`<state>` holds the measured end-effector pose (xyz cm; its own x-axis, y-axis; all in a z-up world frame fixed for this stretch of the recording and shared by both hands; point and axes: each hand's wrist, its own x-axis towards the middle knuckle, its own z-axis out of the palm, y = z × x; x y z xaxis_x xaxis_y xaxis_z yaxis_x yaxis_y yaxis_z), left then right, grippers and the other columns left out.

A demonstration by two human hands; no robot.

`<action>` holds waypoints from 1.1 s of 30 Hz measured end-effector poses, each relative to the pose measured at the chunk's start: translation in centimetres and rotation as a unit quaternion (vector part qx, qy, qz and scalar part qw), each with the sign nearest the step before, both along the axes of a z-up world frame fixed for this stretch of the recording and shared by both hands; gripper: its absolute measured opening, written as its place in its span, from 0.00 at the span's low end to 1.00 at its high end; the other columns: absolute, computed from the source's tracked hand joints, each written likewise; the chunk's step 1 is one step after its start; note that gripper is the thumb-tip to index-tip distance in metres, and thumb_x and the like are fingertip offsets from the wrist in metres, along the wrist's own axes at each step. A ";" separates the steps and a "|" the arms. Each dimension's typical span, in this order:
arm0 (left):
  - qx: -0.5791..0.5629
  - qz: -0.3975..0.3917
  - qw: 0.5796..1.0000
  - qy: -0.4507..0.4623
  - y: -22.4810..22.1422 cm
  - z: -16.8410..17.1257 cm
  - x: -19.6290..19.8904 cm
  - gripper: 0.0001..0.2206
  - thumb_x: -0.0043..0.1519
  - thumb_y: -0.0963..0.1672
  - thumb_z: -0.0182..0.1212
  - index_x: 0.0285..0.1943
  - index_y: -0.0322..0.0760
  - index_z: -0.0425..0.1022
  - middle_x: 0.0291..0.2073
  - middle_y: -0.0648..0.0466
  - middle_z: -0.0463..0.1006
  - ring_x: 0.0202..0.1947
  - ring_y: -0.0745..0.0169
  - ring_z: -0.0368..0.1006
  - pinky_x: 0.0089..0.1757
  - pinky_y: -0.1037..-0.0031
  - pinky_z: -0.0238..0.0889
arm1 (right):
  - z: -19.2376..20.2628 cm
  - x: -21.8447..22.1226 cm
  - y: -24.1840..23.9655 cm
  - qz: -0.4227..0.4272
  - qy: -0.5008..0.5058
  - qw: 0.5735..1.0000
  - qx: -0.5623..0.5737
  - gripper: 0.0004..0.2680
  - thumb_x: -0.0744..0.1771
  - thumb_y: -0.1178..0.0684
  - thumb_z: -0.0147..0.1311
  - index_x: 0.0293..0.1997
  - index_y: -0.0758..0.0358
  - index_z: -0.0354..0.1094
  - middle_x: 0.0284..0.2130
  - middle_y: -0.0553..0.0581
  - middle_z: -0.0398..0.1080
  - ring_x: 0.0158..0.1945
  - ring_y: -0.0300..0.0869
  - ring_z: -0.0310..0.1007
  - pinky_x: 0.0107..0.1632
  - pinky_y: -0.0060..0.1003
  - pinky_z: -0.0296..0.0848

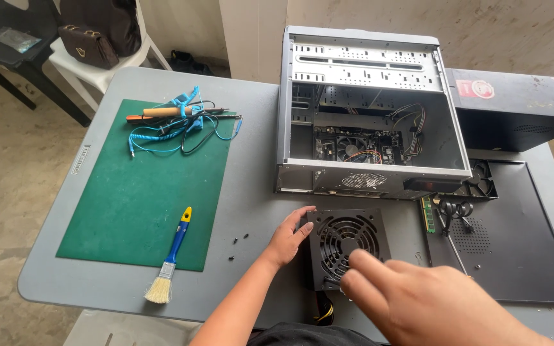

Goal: Removing screws from a power supply unit fan and then installing the unit into a computer case.

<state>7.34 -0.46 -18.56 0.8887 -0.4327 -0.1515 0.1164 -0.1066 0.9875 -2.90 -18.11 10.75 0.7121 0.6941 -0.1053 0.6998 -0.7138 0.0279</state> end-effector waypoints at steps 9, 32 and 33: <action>0.000 0.001 1.000 -0.018 0.1 0.5 0.0 0.22 0.65 0.52 0.50 0.67 0.48 0.67 0.66 0.58 0.69 0.68 0.60 0.61 0.65 0.65 0.51 | -0.1 0.2 -1.0 -0.036 0.076 0.996 -0.044 0.19 0.60 0.56 0.49 0.57 0.49 0.54 0.51 0.60 0.54 0.20 0.51 0.73 0.09 0.48 0.70; -0.006 -0.001 1.000 0.022 0.3 0.8 -0.1 0.22 0.64 0.51 0.51 0.68 0.48 0.67 0.67 0.59 0.68 0.70 0.61 0.60 0.65 0.66 0.49 | -2.7 -1.3 -3.6 -0.170 0.128 0.967 -0.137 0.29 0.57 0.33 0.71 0.56 0.41 0.52 0.39 0.49 0.59 0.25 0.53 0.76 0.21 0.55 0.78; -0.005 0.001 1.000 0.022 0.4 0.8 -0.2 0.22 0.64 0.51 0.51 0.68 0.48 0.67 0.67 0.59 0.68 0.70 0.61 0.60 0.65 0.66 0.49 | -3.1 -1.7 -5.2 -0.169 0.128 0.968 -0.136 0.29 0.57 0.33 0.71 0.56 0.41 0.52 0.39 0.49 0.59 0.25 0.53 0.76 0.21 0.55 0.78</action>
